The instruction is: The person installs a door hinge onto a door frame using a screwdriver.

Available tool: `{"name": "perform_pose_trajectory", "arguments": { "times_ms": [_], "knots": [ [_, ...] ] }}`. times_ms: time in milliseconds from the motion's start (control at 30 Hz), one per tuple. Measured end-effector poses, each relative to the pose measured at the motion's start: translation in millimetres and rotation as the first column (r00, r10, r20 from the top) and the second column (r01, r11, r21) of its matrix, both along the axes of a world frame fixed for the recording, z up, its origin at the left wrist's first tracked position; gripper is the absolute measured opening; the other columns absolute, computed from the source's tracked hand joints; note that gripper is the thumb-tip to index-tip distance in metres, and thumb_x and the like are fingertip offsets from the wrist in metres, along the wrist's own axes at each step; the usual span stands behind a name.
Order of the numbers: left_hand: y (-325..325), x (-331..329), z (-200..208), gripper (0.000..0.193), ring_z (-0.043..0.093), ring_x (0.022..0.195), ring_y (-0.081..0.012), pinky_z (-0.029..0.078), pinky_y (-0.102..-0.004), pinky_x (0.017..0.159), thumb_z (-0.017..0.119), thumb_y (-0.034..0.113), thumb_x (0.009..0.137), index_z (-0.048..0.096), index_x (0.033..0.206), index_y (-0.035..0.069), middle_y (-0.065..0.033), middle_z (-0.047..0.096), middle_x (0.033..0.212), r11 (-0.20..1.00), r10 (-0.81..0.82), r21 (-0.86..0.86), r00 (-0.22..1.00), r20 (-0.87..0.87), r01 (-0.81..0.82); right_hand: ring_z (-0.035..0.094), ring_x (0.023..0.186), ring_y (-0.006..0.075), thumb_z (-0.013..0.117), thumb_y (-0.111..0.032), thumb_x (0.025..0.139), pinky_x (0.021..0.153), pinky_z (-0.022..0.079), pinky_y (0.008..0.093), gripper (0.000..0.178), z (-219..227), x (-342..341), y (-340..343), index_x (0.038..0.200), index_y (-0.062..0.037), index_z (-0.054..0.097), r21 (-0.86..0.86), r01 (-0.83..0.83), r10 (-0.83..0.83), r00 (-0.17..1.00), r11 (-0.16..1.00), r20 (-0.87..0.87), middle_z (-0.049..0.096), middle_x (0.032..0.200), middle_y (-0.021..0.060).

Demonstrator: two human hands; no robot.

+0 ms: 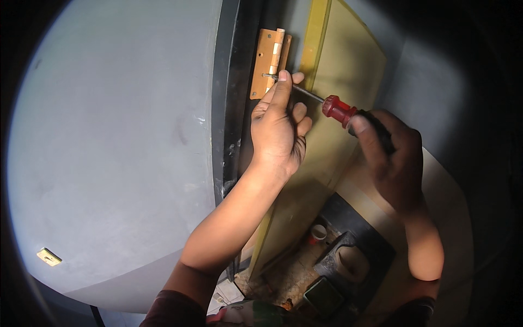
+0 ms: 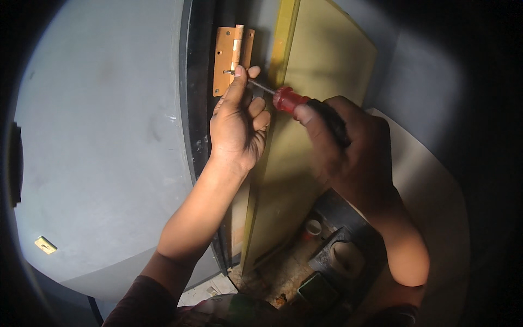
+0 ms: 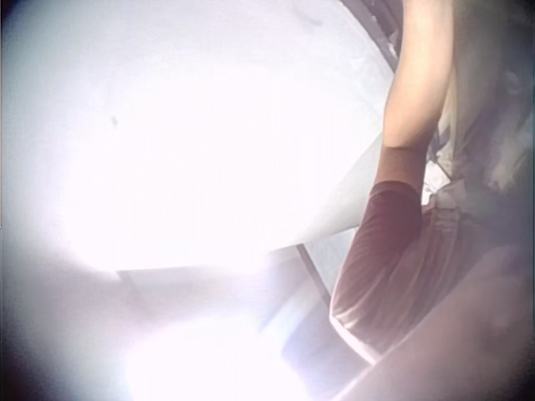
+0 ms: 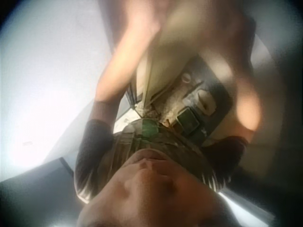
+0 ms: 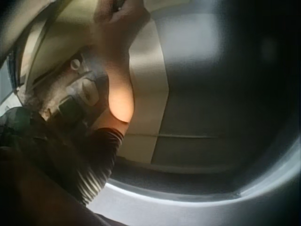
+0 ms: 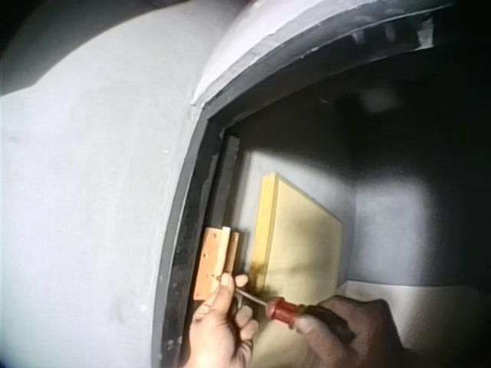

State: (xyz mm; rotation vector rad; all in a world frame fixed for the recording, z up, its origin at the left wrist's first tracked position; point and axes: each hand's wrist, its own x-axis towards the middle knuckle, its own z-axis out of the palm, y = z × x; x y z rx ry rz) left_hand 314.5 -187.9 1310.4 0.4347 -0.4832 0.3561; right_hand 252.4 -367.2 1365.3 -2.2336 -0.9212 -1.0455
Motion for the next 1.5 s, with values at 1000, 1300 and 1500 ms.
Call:
{"name": "perform_pose_trajectory", "arguments": {
  "times_ms": [1000, 1300, 1500],
  "knots": [
    [-2.7, -2.4, 4.7, 0.033, 0.03, 0.052, -0.0042, 0.025, -0.0226, 0.045, 0.07, 0.035, 0.106, 0.074, 0.106, 0.003, 0.0088, 0.035, 0.063, 0.992, 0.103, -0.059, 0.992, -0.079, -0.108, 0.059, 0.069, 0.0167, 0.075, -0.015, 0.096, 0.065, 0.049, 0.0332, 0.027, 14.2, -0.3, 1.1, 0.12, -0.003, 0.068, -0.334, 0.207, 0.0, 0.85, 0.92, 0.527, 0.057, 0.086, 0.01],
    [7.3, 3.2, -2.7, 0.028, 0.029, 0.055, -0.0037, 0.022, -0.0224, 0.047, 0.067, 0.032, 0.108, 0.072, 0.113, 0.005, 0.0086, 0.038, 0.07, 0.994, 0.111, -0.021, 0.994, -0.008, -0.111, 0.055, 0.059, 0.0171, 0.074, -0.026, 0.099, 0.056, 0.042, 0.0311, 0.029, 31.6, -15.5, 13.3, 0.118, -0.0049, 0.067, -0.015, -0.114, 0.103, 0.937, 0.993, -0.335, 0.052, 0.075, 0.0096],
    [-2.7, 2.7, 0.6, 0.028, 0.029, 0.054, -0.0033, 0.023, -0.023, 0.047, 0.07, 0.033, 0.107, 0.073, 0.112, 0.006, 0.0092, 0.04, 0.069, 0.993, 0.112, -0.04, 0.992, -0.054, -0.114, 0.062, 0.066, 0.0266, 0.081, -0.016, 0.09, 0.063, 0.05, 0.0374, 0.033, 18.4, 3.6, 7.8, 0.117, -0.0009, 0.068, -0.384, 0.258, 0.028, 0.799, 0.887, 0.601, 0.062, 0.09, 0.013]
  ]
}}
